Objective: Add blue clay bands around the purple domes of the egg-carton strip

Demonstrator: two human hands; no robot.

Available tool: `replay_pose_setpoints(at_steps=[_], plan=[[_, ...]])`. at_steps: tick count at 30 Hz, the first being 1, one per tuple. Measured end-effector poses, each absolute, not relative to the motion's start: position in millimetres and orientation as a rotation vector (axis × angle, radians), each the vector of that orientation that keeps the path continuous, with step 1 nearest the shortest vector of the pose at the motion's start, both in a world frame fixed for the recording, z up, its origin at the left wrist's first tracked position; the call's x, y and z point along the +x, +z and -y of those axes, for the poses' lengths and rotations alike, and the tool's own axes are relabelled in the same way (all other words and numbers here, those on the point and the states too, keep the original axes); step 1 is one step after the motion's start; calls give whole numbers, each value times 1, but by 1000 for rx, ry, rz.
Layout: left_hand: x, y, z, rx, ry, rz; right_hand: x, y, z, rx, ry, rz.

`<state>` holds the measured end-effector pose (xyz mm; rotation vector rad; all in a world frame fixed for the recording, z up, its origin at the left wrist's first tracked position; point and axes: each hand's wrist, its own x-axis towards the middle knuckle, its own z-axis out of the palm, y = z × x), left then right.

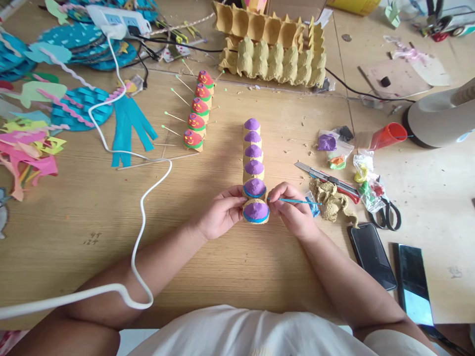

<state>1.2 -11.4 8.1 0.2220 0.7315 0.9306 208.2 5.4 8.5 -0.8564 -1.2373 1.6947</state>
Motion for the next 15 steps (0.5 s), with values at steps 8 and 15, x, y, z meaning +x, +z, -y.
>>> replay_pose_setpoints(at_steps=[8, 15], plan=[[0, 8, 11, 241, 920, -724, 205, 9, -5, -880, 1670, 1265], [-1, 8, 13, 249, 906, -715, 201, 10, -8, -820, 1677, 1279]])
